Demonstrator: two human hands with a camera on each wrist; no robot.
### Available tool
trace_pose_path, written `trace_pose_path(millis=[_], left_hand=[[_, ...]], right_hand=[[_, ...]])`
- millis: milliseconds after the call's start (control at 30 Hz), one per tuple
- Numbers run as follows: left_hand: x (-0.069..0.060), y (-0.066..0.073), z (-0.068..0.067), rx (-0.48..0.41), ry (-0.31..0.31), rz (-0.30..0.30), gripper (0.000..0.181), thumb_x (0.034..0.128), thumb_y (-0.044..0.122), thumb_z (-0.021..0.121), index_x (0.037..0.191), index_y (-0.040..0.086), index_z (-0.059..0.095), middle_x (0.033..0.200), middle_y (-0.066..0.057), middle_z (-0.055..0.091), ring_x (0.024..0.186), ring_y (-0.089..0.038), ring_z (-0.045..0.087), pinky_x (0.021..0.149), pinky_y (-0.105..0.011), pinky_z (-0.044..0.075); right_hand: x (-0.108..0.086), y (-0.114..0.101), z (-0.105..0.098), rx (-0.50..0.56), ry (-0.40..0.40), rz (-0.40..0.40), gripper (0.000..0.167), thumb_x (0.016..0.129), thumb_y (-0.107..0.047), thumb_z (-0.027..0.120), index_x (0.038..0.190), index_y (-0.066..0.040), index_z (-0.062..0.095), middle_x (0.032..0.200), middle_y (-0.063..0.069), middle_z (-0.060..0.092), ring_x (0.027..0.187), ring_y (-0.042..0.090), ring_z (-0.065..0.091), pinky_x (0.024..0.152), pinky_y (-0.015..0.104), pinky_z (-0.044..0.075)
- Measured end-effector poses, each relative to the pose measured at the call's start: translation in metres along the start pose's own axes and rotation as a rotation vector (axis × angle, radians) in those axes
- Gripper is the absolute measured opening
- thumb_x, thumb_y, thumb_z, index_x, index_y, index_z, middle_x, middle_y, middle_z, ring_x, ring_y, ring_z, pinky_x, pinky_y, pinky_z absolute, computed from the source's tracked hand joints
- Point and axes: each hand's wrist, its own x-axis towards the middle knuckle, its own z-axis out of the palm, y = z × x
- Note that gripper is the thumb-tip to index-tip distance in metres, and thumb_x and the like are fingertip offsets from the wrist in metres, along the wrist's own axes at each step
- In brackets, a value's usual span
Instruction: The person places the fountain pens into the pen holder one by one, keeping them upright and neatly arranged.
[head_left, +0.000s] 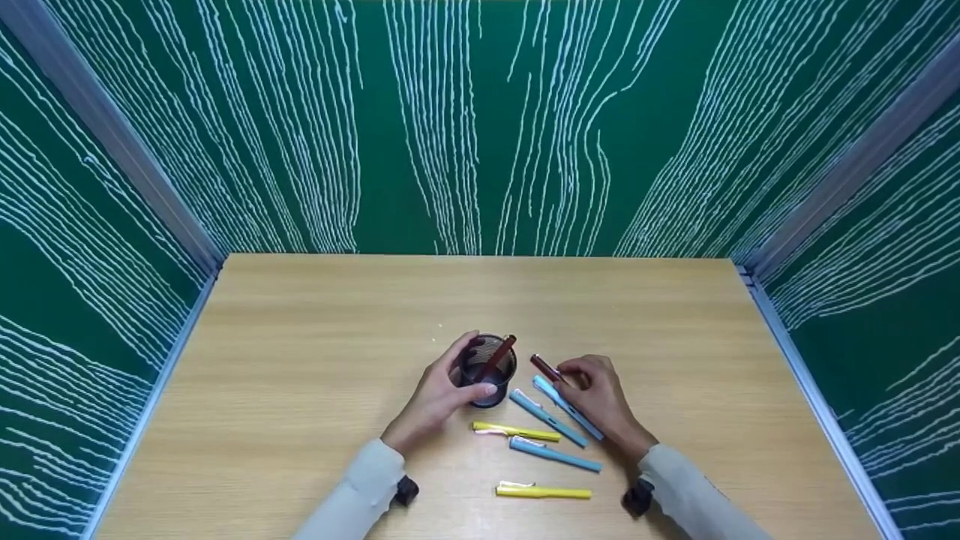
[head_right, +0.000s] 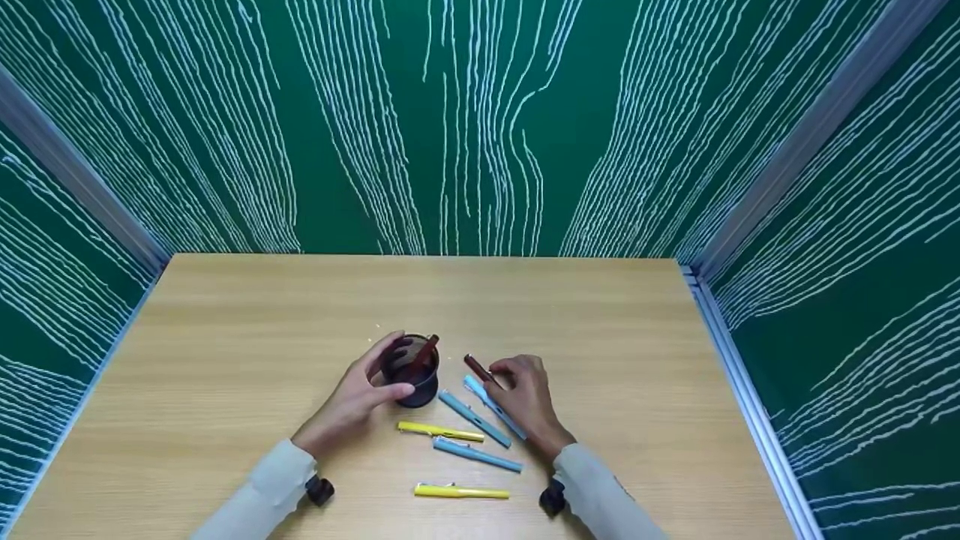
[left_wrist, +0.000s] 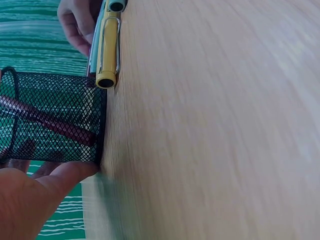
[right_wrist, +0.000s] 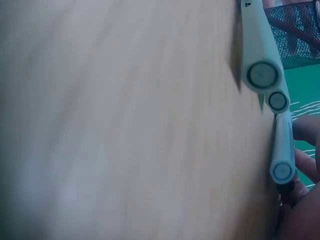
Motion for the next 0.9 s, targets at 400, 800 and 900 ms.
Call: trace_pose_path(millis=[400,800,900], left_hand=[[0.0006,-0.0013,-0.0016,0.027,0.002,0.01,0.092,0.0925,0.019,0.091,0.17,0.013,0.042,0.163,-0.019,0.054,0.154,-0.036,0.048,0.131,-0.051,0.031],[-0.0017,0.0023,-0.0017,0.037,-0.003,0.008,0.092,0.0936,0.021,0.09,0.171,0.015,0.041,0.165,-0.016,0.053,0.156,-0.036,0.046,0.132,-0.054,0.029],[-0.0015,0.0022,-0.0012,0.046,-0.001,0.001,0.092,0.0936,0.023,0.09,0.171,0.015,0.041,0.165,-0.015,0.052,0.156,-0.036,0.045,0.132,-0.055,0.029]], right_hand=[[0.0004,0.0061,0.0027,-0.051,0.0,-0.049,0.021,0.088,-0.006,0.092,0.107,-0.012,0.084,0.104,0.001,0.072,0.114,0.023,0.051,0.094,0.039,0.043],[0.0026,0.0029,0.0,-0.086,-0.047,-0.023,0.021,0.089,-0.011,0.093,0.108,-0.014,0.084,0.099,0.0,0.07,0.109,0.024,0.051,0.091,0.041,0.04],[0.0026,0.0035,-0.0005,-0.084,-0.05,-0.024,0.02,0.09,-0.012,0.093,0.107,-0.014,0.083,0.097,0.0,0.068,0.107,0.024,0.05,0.089,0.04,0.038]])
